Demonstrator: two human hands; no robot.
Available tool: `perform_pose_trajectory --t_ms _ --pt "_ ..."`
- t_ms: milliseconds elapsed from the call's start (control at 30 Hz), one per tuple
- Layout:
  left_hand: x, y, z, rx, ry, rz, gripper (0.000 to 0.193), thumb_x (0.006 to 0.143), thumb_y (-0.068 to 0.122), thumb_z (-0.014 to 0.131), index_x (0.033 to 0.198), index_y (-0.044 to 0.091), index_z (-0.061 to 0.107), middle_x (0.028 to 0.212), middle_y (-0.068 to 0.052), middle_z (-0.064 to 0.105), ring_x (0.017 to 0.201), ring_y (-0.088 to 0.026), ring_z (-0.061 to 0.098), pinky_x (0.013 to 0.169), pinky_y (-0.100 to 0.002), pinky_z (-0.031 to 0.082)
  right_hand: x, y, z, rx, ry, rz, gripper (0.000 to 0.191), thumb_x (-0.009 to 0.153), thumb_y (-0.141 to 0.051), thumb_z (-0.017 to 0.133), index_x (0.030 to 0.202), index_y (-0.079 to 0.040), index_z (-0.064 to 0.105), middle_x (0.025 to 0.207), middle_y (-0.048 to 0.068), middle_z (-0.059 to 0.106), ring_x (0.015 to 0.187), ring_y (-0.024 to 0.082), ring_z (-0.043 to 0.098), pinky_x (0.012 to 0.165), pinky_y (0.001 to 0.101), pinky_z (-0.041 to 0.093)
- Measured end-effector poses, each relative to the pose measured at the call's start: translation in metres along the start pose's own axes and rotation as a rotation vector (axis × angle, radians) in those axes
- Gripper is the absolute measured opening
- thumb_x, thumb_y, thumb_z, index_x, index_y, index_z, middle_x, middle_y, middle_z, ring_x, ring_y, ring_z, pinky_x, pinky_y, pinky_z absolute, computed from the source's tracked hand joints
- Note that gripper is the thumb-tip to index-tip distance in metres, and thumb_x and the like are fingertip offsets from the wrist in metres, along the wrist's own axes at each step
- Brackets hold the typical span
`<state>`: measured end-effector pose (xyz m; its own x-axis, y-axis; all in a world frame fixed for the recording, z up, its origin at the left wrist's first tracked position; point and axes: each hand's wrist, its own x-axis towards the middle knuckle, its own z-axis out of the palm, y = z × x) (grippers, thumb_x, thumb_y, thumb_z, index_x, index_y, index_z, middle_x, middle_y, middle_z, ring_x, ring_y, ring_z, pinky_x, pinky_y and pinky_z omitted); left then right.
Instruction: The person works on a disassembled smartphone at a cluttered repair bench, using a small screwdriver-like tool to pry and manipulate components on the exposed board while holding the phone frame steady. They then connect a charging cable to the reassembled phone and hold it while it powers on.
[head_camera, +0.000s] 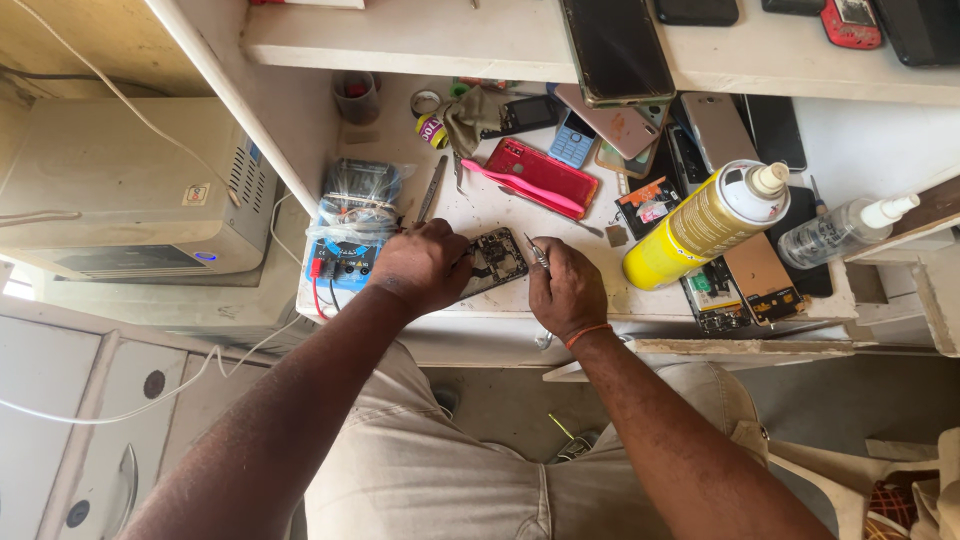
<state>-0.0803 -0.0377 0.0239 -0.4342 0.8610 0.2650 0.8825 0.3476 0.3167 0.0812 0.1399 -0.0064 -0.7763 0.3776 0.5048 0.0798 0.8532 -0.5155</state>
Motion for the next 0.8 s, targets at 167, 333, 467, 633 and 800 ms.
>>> perform_pose_trajectory --t_ms 167,333,467,633,800 --pt "0.000 0.003 -0.002 -0.008 -0.010 -0.030 0.024 0.090 0.032 0.063 0.100 0.012 0.073 0.100 -0.013 0.069 0.096 -0.034 0.069 0.081 -0.048 0.056 0.000 0.001 0.002 -0.008 0.026 -0.026 0.019 0.096 -0.011 0.059 0.113 -0.004 0.062 0.092 0.017 0.070 0.087 0.038 0.069 0.078 0.0466 0.055" --pt "-0.002 0.003 -0.004 -0.037 0.012 -0.017 0.023 0.090 0.030 0.064 0.103 0.016 0.076 0.101 -0.011 0.069 0.098 -0.034 0.068 0.083 -0.047 0.056 -0.001 0.001 0.002 -0.015 0.028 -0.024 0.018 0.096 -0.011 0.059 0.112 -0.004 0.062 0.091 0.017 0.070 0.087 0.038 0.069 0.078 0.0469 0.055" --pt "-0.005 0.006 -0.006 0.030 -0.037 0.005 0.033 0.089 0.032 0.064 0.118 0.022 0.074 0.107 -0.012 0.063 0.106 -0.034 0.063 0.087 -0.050 0.054 0.000 0.000 0.001 -0.014 0.024 -0.026 0.017 0.097 -0.011 0.059 0.112 -0.005 0.062 0.091 0.017 0.070 0.087 0.038 0.068 0.078 0.0473 0.054" --pt "-0.002 0.008 -0.006 0.078 -0.156 -0.034 0.044 0.088 0.036 0.062 0.131 0.027 0.067 0.115 -0.012 0.058 0.117 -0.032 0.055 0.096 -0.056 0.047 -0.001 -0.001 0.001 -0.015 0.014 -0.004 0.017 0.097 -0.013 0.059 0.112 -0.005 0.062 0.089 0.016 0.070 0.086 0.038 0.068 0.077 0.0475 0.054" --pt "0.003 0.015 -0.003 0.096 -0.174 -0.051 0.039 0.087 0.035 0.062 0.125 0.025 0.068 0.117 -0.016 0.056 0.118 -0.036 0.053 0.095 -0.059 0.044 0.001 -0.002 -0.001 -0.036 0.015 -0.042 0.016 0.098 -0.012 0.059 0.113 -0.006 0.062 0.091 0.017 0.070 0.087 0.039 0.068 0.077 0.0484 0.054"
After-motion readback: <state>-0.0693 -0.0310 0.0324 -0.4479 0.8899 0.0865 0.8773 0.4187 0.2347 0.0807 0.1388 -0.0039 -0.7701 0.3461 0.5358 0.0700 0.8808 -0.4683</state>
